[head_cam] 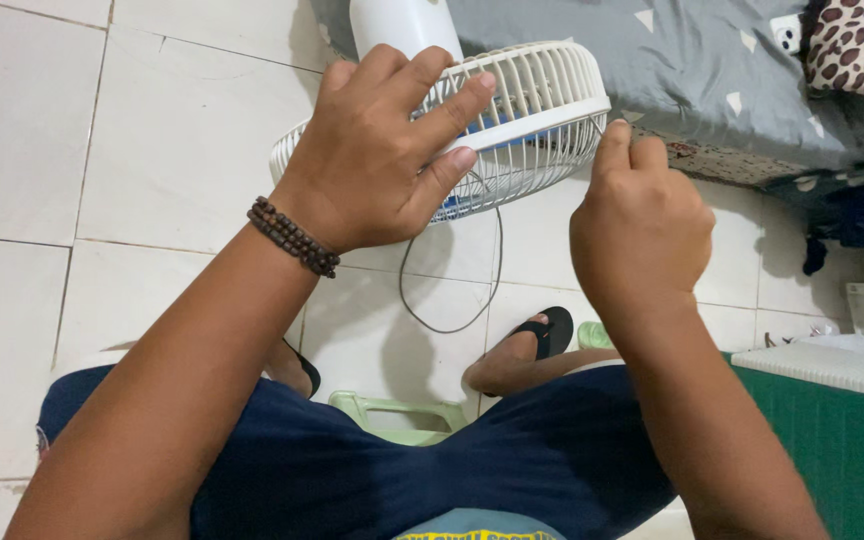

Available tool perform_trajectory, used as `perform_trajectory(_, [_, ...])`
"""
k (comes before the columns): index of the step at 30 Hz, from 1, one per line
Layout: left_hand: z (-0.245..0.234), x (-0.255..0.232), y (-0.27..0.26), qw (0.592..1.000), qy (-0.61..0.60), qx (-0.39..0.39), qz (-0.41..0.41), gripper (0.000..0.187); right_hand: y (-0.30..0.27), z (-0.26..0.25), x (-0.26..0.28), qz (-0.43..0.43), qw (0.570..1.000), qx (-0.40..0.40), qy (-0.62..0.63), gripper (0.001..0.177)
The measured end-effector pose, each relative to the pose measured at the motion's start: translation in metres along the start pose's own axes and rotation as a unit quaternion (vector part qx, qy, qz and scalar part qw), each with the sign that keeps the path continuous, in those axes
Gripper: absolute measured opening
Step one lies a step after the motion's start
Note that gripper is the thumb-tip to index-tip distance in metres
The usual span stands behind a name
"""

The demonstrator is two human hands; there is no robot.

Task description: The person disassembles a small electric fan by removing the front grille and the fan blade. They use a small tool to pry the grille clips and then detach the blade from the motor shaft.

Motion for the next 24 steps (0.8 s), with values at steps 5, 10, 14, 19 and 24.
perform_trajectory(5, [0.001, -0.003, -0.001, 1.0, 0.025, -0.003, 0.01, 0.044, 0.025, -0.012, -0.037, -0.085, 0.989, 0.117, -0.012, 0.03])
perform_trajectory(10, [-0.001, -0.003, -0.002, 1.0, 0.026, -0.003, 0.008, 0.044, 0.052, -0.015, -0.044, -0.17, 0.98, 0.098, 0.028, 0.026])
perform_trajectory(14, [-0.002, -0.002, 0.0, 1.0, 0.025, -0.005, -0.001, 0.042, 0.055, -0.025, -0.037, -0.209, 0.973, 0.023, 0.09, 0.01])
perform_trajectory(19, [-0.001, -0.002, 0.004, 1.0, 0.0, 0.002, -0.027, 0.046, 0.053, -0.038, -0.026, -0.184, 0.979, 0.073, 0.039, 0.007])
perform_trajectory(24, [0.002, -0.002, 0.004, 0.999, -0.01, 0.004, -0.033, 0.045, 0.06, -0.05, -0.007, -0.226, 0.971, 0.076, 0.02, 0.011])
Point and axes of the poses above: each hand's wrist, its own y-axis towards the middle knuckle, its own z-axis out of the palm, x = y × z, the point moved 2 cm from there along y, towards the middle knuckle, and after that the axes turned 6 degrees about -y, right-handed, at the moved point
